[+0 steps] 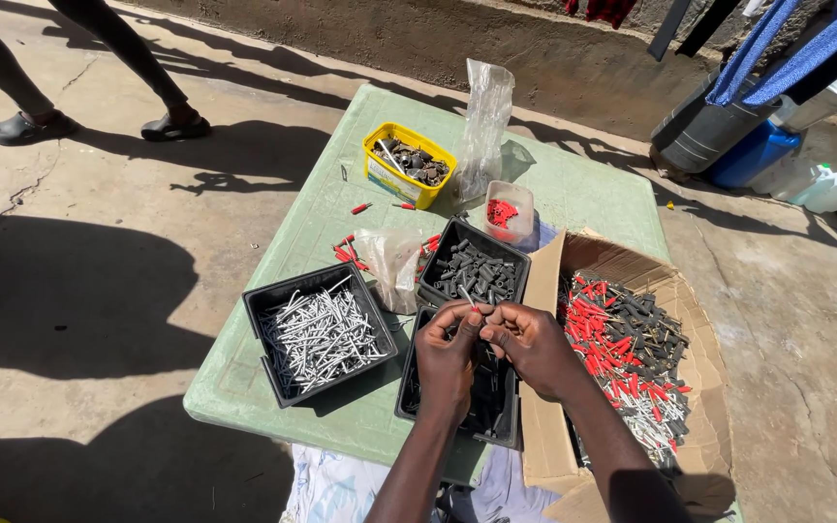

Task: Assembling screws and plastic wall plugs by manually inserting the screws into the anchors

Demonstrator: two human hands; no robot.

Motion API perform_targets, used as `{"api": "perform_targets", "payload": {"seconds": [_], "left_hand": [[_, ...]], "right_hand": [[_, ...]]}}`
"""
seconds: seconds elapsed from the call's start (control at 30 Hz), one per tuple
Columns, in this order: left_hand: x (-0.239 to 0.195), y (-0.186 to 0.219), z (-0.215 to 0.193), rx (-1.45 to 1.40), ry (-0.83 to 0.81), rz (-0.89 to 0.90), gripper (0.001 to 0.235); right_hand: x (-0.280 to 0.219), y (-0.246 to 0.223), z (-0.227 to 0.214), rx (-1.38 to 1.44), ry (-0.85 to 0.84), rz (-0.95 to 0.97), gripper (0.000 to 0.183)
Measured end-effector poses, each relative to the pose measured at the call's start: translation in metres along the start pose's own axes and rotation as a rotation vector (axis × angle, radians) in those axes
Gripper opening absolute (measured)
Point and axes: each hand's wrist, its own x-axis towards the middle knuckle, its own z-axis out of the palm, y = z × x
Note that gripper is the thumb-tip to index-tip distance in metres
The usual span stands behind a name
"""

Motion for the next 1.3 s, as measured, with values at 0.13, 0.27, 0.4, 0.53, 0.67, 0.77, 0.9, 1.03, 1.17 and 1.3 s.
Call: {"api": "perform_targets", "payload": {"seconds": [0.13, 0.27, 0.4, 0.53, 0.67, 0.77, 0.9, 1.03, 1.17, 1.3], "left_hand": [[-0.012, 0.019, 0.009, 0.214, 0.083, 0.038, 0.014], [-0.008, 0.005, 0.004, 0.411, 0.089, 0.102, 0.015], [-0.009, -0.005, 0.005, 0.341, 0.128, 0.063, 0.018], [-0.008, -0.014, 0.007, 0.155, 0.139, 0.075, 0.014], [-0.007, -0.005, 0.014, 0.099, 0.115, 0.123, 0.012], [-0.005, 0.003, 0.012, 0.152, 0.091, 0.174, 0.012], [-0.007, 0.021, 0.016, 0.501, 0.043, 0.419, 0.013], [-0.002, -0.005, 0.001, 0.697, 0.037, 0.531, 0.015], [0.001, 0.003, -0.006, 0.733, 0.053, 0.552, 0.015], [0.004, 0.026, -0.013, 0.637, 0.021, 0.252, 0.019]], "right_hand": [[-0.009, -0.008, 0.002, -0.073, 0.023, 0.002, 0.016], [-0.006, -0.011, 0.000, -0.045, 0.012, -0.012, 0.021], [-0.007, -0.010, 0.000, 0.041, 0.006, 0.003, 0.023], [-0.007, -0.013, 0.000, 0.122, 0.005, -0.001, 0.023], [-0.006, -0.012, 0.000, 0.252, 0.018, -0.008, 0.021], [-0.004, -0.010, 0.000, 0.323, 0.018, -0.019, 0.022], [-0.003, 0.004, -0.004, 0.440, 0.031, -0.004, 0.023], [-0.004, -0.003, -0.004, 0.477, 0.036, -0.005, 0.023], [-0.008, -0.006, -0.006, 0.553, 0.056, -0.043, 0.024], [-0.015, -0.007, -0.013, 0.520, 0.126, -0.016, 0.024]]}}
